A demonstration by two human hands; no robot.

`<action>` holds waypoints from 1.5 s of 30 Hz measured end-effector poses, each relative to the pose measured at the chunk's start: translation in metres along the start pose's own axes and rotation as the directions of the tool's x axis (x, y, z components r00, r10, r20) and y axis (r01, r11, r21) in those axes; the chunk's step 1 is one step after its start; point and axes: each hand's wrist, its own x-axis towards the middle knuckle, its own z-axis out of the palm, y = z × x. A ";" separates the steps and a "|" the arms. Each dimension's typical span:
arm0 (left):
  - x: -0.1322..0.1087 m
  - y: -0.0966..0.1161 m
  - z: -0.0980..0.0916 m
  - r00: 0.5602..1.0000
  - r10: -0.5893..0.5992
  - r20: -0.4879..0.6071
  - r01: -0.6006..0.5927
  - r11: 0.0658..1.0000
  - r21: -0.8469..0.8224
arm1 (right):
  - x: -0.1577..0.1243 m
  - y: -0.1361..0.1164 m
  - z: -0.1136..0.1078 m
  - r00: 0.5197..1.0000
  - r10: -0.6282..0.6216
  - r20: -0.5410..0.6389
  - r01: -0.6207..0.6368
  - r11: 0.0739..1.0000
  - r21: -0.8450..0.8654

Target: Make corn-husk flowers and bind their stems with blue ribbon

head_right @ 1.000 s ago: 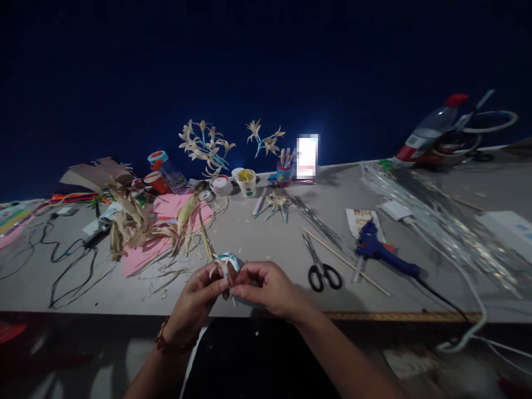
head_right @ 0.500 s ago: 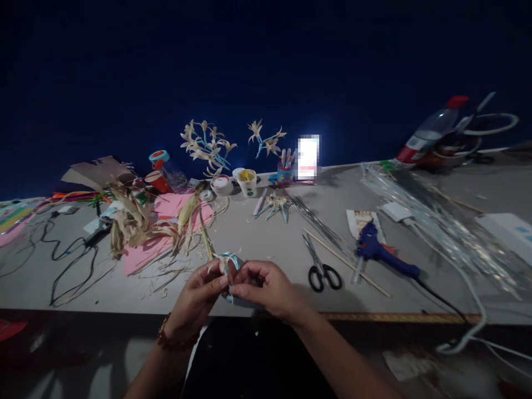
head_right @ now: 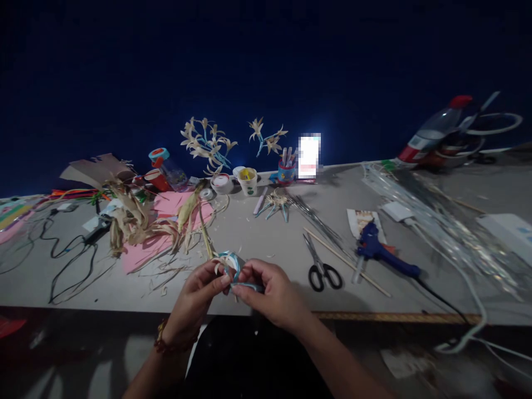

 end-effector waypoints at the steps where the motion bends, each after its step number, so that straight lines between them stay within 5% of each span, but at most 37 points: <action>1: 0.000 0.001 0.001 1.000 -0.016 0.012 0.016 1.000 -0.018 | 0.001 0.001 -0.002 1.000 0.004 0.012 -0.003 1.000 -0.016; 8: 0.001 0.009 0.004 0.997 -0.064 0.036 0.067 0.994 -0.089 | 0.006 0.008 -0.007 0.989 0.098 0.114 -0.104 0.994 0.047; 13: 0.002 0.009 0.004 0.996 -0.074 0.053 0.079 0.992 -0.103 | 0.006 0.009 -0.003 0.984 0.156 0.084 -0.165 0.980 0.113; 25: 0.008 0.008 0.001 0.990 -0.128 0.052 0.134 0.981 -0.140 | 0.006 0.010 0.004 0.997 0.078 0.025 -0.079 0.995 0.064; 31: 0.004 -0.002 0.007 0.998 -0.029 -0.058 0.021 0.992 -0.128 | 0.001 0.009 0.000 0.994 -0.103 -0.017 0.099 0.982 -0.159; 38: 0.001 -0.008 0.009 0.984 0.116 -0.137 -0.103 0.990 0.097 | -0.004 0.000 0.000 0.970 -0.242 -0.037 0.197 0.862 -0.467; 42: 0.000 -0.004 0.011 0.990 0.086 -0.112 -0.075 0.993 0.095 | -0.004 0.001 -0.001 0.977 -0.199 -0.073 0.153 0.900 -0.408; 45: -0.001 -0.003 0.011 0.996 0.035 -0.085 -0.032 0.999 0.034 | -0.002 0.005 -0.002 0.991 -0.100 -0.095 0.080 0.979 -0.190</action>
